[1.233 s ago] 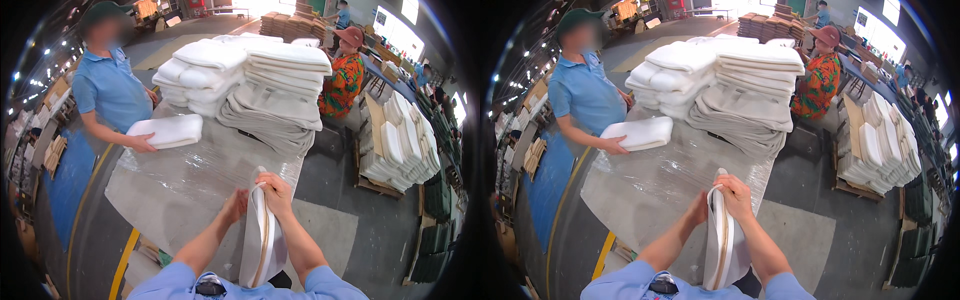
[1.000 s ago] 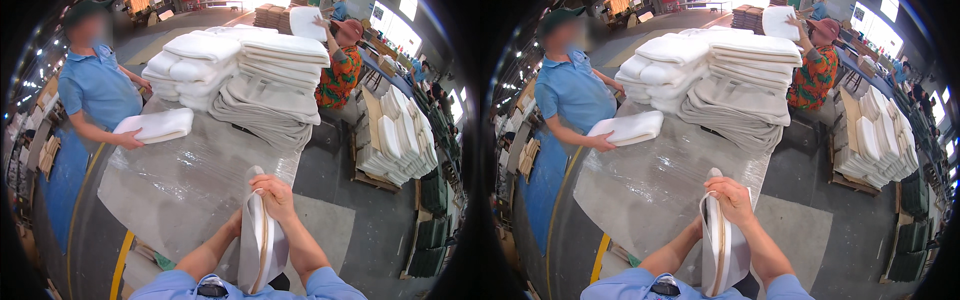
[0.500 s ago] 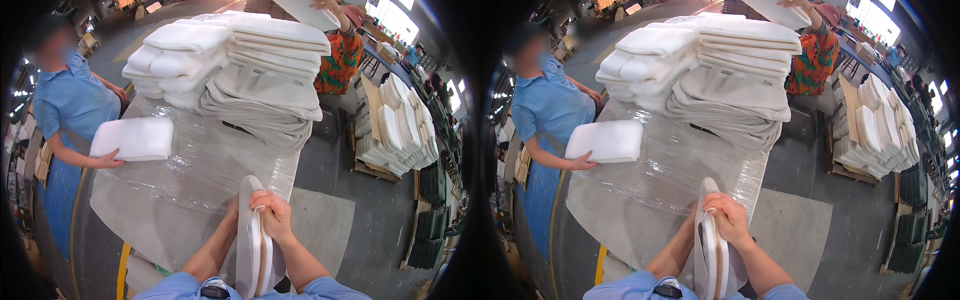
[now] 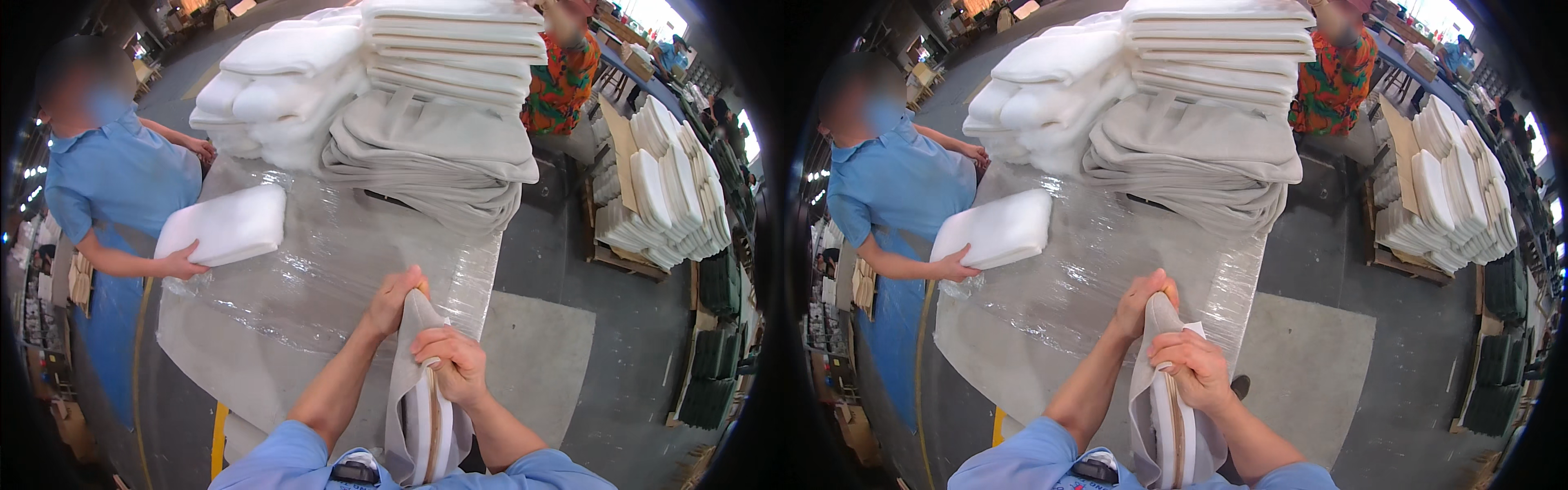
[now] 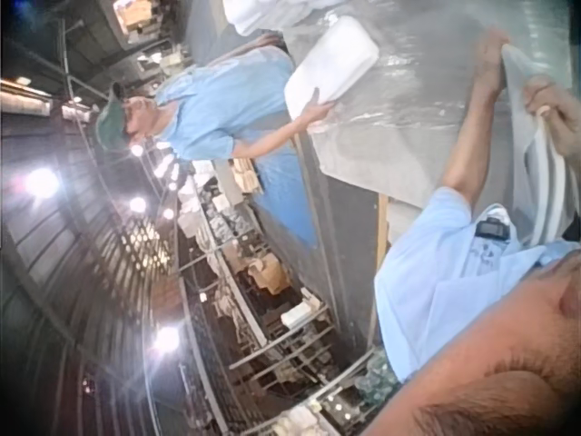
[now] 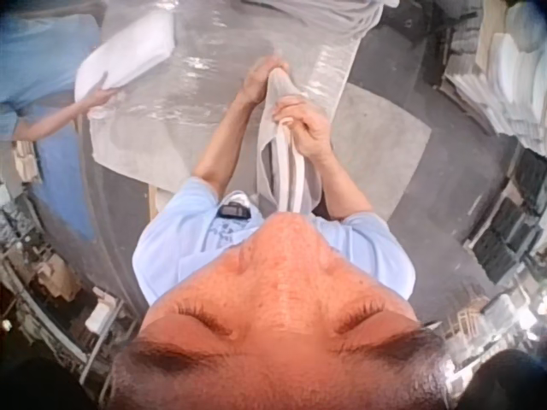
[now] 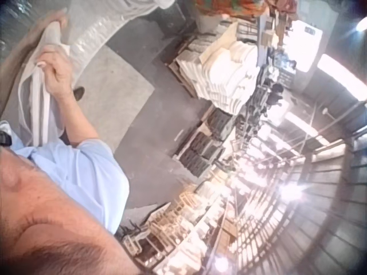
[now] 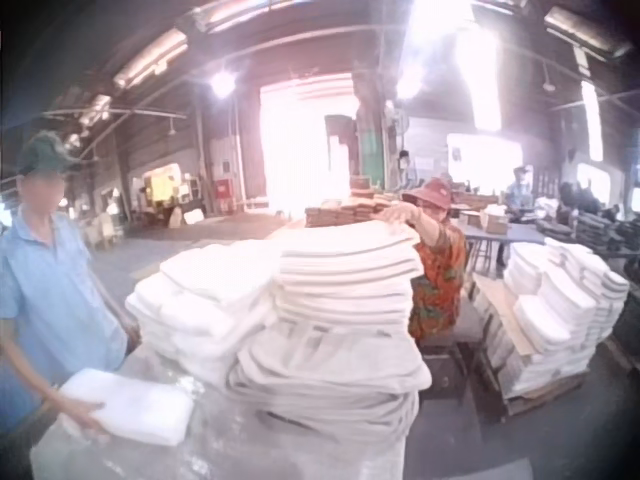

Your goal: The person inserts a white foam cushion into a gray fabric cover, aligns the edges, and zips the cover closed. The person repeats this process for multiple cushions, stacking the finished pillows on a nearby table.

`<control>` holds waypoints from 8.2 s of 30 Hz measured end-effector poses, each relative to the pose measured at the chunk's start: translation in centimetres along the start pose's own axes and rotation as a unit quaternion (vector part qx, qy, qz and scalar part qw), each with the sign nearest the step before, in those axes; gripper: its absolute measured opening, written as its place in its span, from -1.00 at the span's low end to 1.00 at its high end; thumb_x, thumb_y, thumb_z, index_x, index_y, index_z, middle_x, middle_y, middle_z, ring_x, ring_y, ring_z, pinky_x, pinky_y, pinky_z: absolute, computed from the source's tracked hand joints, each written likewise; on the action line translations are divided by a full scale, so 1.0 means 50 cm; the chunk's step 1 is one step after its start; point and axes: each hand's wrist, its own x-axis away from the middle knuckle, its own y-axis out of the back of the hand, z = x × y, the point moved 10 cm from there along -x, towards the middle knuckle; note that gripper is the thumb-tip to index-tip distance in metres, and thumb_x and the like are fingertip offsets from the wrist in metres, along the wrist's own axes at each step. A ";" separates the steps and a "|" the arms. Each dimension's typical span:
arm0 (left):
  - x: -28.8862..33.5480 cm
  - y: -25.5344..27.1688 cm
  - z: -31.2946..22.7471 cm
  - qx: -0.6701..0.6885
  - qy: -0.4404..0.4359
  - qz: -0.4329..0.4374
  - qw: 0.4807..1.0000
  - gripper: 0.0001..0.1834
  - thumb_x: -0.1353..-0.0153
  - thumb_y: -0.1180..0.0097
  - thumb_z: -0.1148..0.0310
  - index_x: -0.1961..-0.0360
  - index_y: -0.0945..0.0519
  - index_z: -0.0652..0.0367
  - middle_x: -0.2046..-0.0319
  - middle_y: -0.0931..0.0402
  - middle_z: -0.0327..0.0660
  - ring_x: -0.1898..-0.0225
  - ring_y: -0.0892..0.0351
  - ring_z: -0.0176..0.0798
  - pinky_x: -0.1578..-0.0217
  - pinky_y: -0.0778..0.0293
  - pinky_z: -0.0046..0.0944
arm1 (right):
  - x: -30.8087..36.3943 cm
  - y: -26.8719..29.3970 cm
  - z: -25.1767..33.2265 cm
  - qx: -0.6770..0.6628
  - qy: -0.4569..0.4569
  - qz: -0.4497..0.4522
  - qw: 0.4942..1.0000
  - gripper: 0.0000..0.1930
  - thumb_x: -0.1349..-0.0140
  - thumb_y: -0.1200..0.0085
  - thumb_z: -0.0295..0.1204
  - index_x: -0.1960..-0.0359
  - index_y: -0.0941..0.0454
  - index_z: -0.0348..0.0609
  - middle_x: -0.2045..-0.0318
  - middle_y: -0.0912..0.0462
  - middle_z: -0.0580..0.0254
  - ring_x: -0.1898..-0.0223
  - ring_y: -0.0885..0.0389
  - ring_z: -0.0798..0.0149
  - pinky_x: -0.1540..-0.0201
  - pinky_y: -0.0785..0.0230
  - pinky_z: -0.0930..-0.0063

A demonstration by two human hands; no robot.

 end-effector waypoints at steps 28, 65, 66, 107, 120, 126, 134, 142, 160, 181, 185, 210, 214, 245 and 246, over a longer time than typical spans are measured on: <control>-0.036 0.057 -0.026 0.060 -0.037 -0.161 0.985 -0.18 -0.64 0.35 -0.25 -0.69 0.07 0.01 -0.46 -0.24 -0.23 -0.30 -0.36 -0.29 -0.29 -0.32 -0.26 | -0.226 -0.078 -0.261 -0.114 -0.335 0.036 0.934 -0.10 -0.46 0.61 0.50 -0.67 -0.03 0.32 -0.55 -0.23 0.13 -0.41 -0.32 0.22 -0.33 -0.22 0.28; -0.053 -0.218 -0.191 -0.155 0.167 0.254 0.940 0.11 -0.30 0.46 -0.70 -0.64 -0.18 -0.20 -0.47 -0.35 0.05 -0.23 -0.56 0.10 -0.29 -0.44 0.07 | -0.095 0.006 -0.073 0.056 -0.067 0.027 0.996 -0.88 -0.35 -0.29 -0.47 0.15 -0.75 -0.24 0.15 -0.77 0.18 0.05 -0.70 0.19 -0.07 -0.51 0.32; -0.052 -0.218 -0.191 -0.183 0.165 0.260 0.934 0.11 -0.29 0.47 -0.71 -0.65 -0.18 -0.23 -0.47 -0.35 0.04 -0.23 -0.56 0.11 -0.30 -0.44 0.06 | -0.092 0.006 -0.078 0.046 -0.072 0.022 0.996 -0.88 -0.36 -0.29 -0.47 0.15 -0.75 -0.24 0.16 -0.76 0.18 0.05 -0.69 0.19 -0.08 -0.50 0.31; 0.439 0.118 -0.118 -0.103 0.083 -0.056 0.990 -0.20 -0.36 -0.18 0.55 -0.60 -0.21 0.08 -0.26 -0.45 -0.27 -0.17 -0.45 -0.29 -0.22 -0.38 -0.21 | 0.664 0.240 -0.024 -0.186 -0.278 -0.469 0.817 -0.41 -0.67 0.26 0.08 -0.15 -0.63 -0.18 -0.02 -0.70 0.30 -0.08 -0.56 0.40 -0.17 -0.33 0.43; 0.892 -0.037 0.046 -0.059 0.019 -0.127 0.990 0.29 -0.07 -0.34 0.83 -0.70 0.11 -0.09 -0.40 -0.42 0.01 -0.35 -0.49 -0.08 -0.27 -0.51 -0.11 | 0.160 0.217 -0.036 -0.130 -0.177 -0.408 0.886 -0.35 -0.60 0.09 0.12 0.55 -0.55 -0.13 0.57 -0.50 0.44 0.48 -0.40 0.46 0.35 -0.28 0.46; 0.827 -0.188 0.054 0.062 0.054 -0.014 0.997 0.18 -0.25 -0.24 0.76 -0.71 0.18 -0.13 -0.42 -0.37 -0.01 -0.31 -0.49 -0.16 -0.23 -0.48 -0.20 | 0.093 0.231 -0.108 -0.125 -0.229 -0.384 0.886 -0.38 -0.58 0.08 0.14 0.23 -0.68 -0.26 0.32 -0.66 0.23 0.27 -0.56 0.35 0.13 -0.44 0.36; 0.543 -0.240 -0.064 -0.082 -0.108 0.048 0.990 -0.23 -0.39 -0.10 0.53 -0.61 -0.19 0.21 -0.61 -0.16 -0.10 -0.59 -0.15 -0.13 -0.53 -0.09 -0.13 | 0.146 0.209 -0.023 -0.032 -0.251 -0.256 0.933 -0.12 -0.41 -0.22 0.01 -0.58 -0.17 -0.29 -0.33 -0.55 -0.06 -0.39 -0.42 0.17 -0.29 -0.40 0.23; 0.236 -0.290 -0.146 -0.278 -0.162 -0.021 0.947 -0.36 -0.33 -0.17 0.45 -0.45 -0.43 0.23 -0.35 -0.49 0.04 -0.40 -0.44 -0.01 -0.40 -0.32 -0.12 | 0.160 0.249 0.090 0.260 -0.264 -0.194 0.908 -0.63 -0.22 -0.19 -0.45 -0.07 -0.68 -0.27 0.17 -0.81 0.11 0.12 -0.77 0.25 0.02 -0.59 0.31; 0.063 -0.360 -0.137 -0.361 -0.204 -0.006 0.910 -0.82 -0.31 -0.26 0.33 0.16 -0.79 0.14 0.10 -0.61 -0.06 0.01 -0.61 0.01 -0.06 -0.52 -0.08 | 0.183 0.253 -0.026 0.014 -0.425 -0.105 0.899 -0.67 -0.50 -0.09 -0.17 0.11 -0.72 -0.19 0.26 -0.74 0.29 0.29 -0.72 0.38 0.31 -0.58 0.34; 0.083 -0.262 -0.035 -0.044 -0.197 -0.038 0.979 -0.77 -0.54 -0.09 0.37 0.28 -0.67 0.23 -0.02 -0.53 -0.20 -0.06 -0.47 -0.32 -0.14 -0.39 -0.28 | 0.143 0.150 0.060 0.390 -0.159 0.078 0.904 -0.56 -0.56 0.03 -0.13 0.40 -0.59 -0.22 0.44 -0.70 -0.04 0.39 -0.71 -0.10 0.24 -0.51 0.00; 0.087 -0.261 -0.046 -0.064 -0.205 -0.041 0.976 -0.77 -0.54 -0.09 0.38 0.28 -0.67 0.24 0.01 -0.54 -0.19 -0.04 -0.49 -0.31 -0.16 -0.39 -0.28 | 0.140 0.267 -0.035 -0.009 -0.290 -0.111 0.951 -0.59 -0.59 -0.01 -0.07 0.29 -0.62 -0.15 0.41 -0.58 0.46 0.33 -0.53 0.56 0.26 -0.42 0.51; 0.378 -0.178 -0.148 -0.374 -0.030 -0.046 0.926 -0.12 -0.18 -0.45 0.36 -0.48 -0.31 0.25 -0.17 -0.62 -0.02 -0.18 -0.65 -0.02 -0.23 -0.53 -0.07 | 0.042 0.222 0.016 -0.081 -0.164 -0.224 0.957 -0.50 -0.63 0.20 -0.05 -0.10 -0.70 -0.17 0.03 -0.69 0.32 -0.06 -0.55 0.39 -0.19 -0.36 0.40; 0.448 -0.187 -0.251 -0.070 -0.141 -0.009 0.987 -0.23 -0.21 -0.36 0.68 -0.44 -0.39 0.20 -0.19 -0.62 -0.18 -0.17 -0.63 -0.29 -0.22 -0.55 -0.20 | 0.038 0.273 0.176 -0.058 -0.093 -0.250 0.962 -0.55 -0.59 0.08 -0.07 -0.10 -0.70 -0.16 0.00 -0.69 0.28 -0.06 -0.57 0.38 -0.20 -0.37 0.39; 0.799 -0.129 -0.520 -0.450 -0.386 -0.297 0.749 -0.50 -0.60 0.17 0.28 0.25 -0.74 0.42 0.25 -0.77 0.08 0.24 -0.78 0.03 0.16 -0.65 -0.08 | 0.131 -0.114 0.401 0.109 0.202 -0.105 0.968 -0.27 -0.61 0.34 0.14 0.33 -0.68 -0.27 0.46 -0.67 0.08 0.47 -0.66 0.03 0.38 -0.47 0.20; 0.814 -0.113 -0.510 -0.444 -0.386 -0.309 0.747 -0.48 -0.61 0.20 0.26 0.24 -0.74 0.42 0.24 -0.77 0.09 0.22 -0.78 0.03 0.13 -0.64 -0.07 | 0.133 -0.124 0.390 0.110 0.204 -0.097 0.968 -0.29 -0.61 0.32 0.13 0.33 -0.67 -0.26 0.47 -0.67 0.09 0.47 -0.65 0.02 0.37 -0.47 0.19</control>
